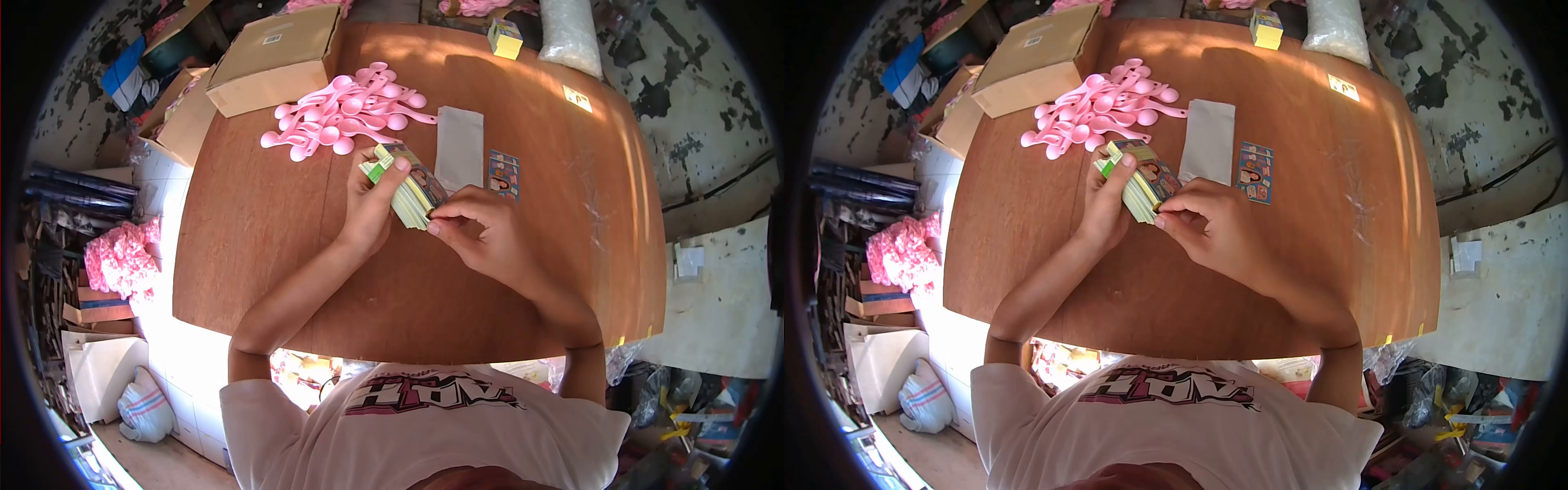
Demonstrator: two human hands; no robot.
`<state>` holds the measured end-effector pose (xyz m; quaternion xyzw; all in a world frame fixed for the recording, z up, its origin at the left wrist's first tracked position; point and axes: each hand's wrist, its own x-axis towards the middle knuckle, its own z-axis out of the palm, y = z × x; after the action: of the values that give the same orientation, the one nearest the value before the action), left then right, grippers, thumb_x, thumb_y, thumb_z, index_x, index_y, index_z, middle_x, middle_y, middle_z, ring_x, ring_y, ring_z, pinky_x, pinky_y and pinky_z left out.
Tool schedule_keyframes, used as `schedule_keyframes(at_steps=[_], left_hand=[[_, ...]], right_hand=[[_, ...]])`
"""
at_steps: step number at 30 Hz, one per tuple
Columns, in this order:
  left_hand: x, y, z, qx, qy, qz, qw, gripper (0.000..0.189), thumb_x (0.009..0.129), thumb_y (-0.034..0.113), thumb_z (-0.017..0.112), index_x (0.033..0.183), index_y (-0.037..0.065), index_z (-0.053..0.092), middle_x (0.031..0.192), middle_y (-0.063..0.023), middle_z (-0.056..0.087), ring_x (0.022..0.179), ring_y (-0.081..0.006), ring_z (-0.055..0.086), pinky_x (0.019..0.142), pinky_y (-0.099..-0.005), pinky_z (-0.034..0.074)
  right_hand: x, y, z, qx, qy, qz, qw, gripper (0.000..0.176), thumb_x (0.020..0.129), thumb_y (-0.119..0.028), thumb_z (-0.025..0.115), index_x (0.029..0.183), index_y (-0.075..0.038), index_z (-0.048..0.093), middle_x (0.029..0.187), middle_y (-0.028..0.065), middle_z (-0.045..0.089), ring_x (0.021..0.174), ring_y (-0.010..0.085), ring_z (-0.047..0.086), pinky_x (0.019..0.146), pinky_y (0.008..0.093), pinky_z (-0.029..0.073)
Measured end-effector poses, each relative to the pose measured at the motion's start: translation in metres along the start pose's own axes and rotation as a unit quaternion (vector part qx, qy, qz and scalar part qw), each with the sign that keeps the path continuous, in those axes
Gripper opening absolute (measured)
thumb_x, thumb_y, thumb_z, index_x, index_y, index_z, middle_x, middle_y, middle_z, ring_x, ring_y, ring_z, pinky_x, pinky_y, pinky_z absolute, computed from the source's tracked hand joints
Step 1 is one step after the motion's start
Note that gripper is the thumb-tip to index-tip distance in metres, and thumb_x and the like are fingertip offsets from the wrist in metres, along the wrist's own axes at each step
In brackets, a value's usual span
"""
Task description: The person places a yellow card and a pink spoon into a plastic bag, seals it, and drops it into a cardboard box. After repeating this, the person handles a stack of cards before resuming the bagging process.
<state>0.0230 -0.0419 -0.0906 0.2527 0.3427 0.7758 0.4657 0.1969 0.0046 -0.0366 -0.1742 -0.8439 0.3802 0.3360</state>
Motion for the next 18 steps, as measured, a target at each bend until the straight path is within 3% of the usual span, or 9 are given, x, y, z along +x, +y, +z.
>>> schedule_keyframes(at_steps=[8,11,13,14,16,18], left_hand=[[-0.003,-0.001,0.001,0.015,0.003,-0.026,1.000,0.040,0.089,0.016,0.072,0.115,0.008,0.043,0.101,-0.0061,0.060,0.089,-0.0139,0.063,0.076,-0.0310,0.056],[-0.001,-0.003,-0.002,0.005,0.007,-0.036,0.999,0.042,0.088,0.017,0.073,0.116,0.008,0.042,0.102,-0.0060,0.060,0.090,-0.0143,0.063,0.077,-0.0315,0.056],[0.000,-0.005,-0.004,-0.006,0.005,-0.044,0.999,0.043,0.088,0.018,0.073,0.117,0.008,0.042,0.103,-0.0061,0.060,0.091,-0.0144,0.063,0.077,-0.0316,0.056],[-0.001,-0.006,-0.005,-0.012,0.007,-0.067,0.998,0.040,0.090,0.021,0.072,0.115,0.009,0.043,0.102,-0.0057,0.061,0.090,-0.0143,0.063,0.078,-0.0318,0.056],[-0.004,-0.005,-0.004,-0.017,0.008,-0.090,0.996,0.038,0.091,0.024,0.071,0.114,0.010,0.044,0.102,-0.0052,0.061,0.090,-0.0143,0.064,0.078,-0.0319,0.056],[-0.006,-0.002,-0.002,-0.023,0.017,-0.129,0.991,0.032,0.093,0.029,0.068,0.110,0.011,0.047,0.099,-0.0038,0.063,0.088,-0.0142,0.064,0.080,-0.0319,0.056]], right_hand=[[0.000,0.003,-0.006,0.079,-0.063,0.092,0.991,0.009,0.083,-0.005,0.074,0.086,0.003,0.071,0.077,0.0111,0.067,0.067,0.0145,0.067,0.061,0.0251,0.053],[-0.003,-0.001,-0.002,0.038,-0.026,0.026,0.999,0.006,0.083,-0.004,0.072,0.084,0.002,0.069,0.075,0.0108,0.064,0.063,0.0159,0.065,0.058,0.0273,0.052],[-0.004,-0.007,0.001,-0.107,0.008,-0.044,0.993,0.007,0.081,-0.002,0.070,0.083,-0.001,0.064,0.078,0.0101,0.061,0.063,0.0202,0.063,0.056,0.0320,0.051],[-0.004,-0.006,0.004,-0.108,0.008,-0.044,0.993,0.007,0.081,-0.002,0.070,0.083,-0.001,0.064,0.078,0.0101,0.061,0.063,0.0202,0.063,0.056,0.0320,0.051],[-0.005,0.003,0.009,-0.182,0.045,-0.139,0.973,0.012,0.077,-0.002,0.069,0.083,-0.004,0.060,0.081,0.0089,0.057,0.066,0.0245,0.061,0.056,0.0361,0.049],[-0.005,0.009,0.011,-0.222,0.049,-0.175,0.958,0.013,0.075,-0.003,0.070,0.084,-0.003,0.060,0.082,0.0088,0.057,0.067,0.0247,0.061,0.057,0.0363,0.049]])
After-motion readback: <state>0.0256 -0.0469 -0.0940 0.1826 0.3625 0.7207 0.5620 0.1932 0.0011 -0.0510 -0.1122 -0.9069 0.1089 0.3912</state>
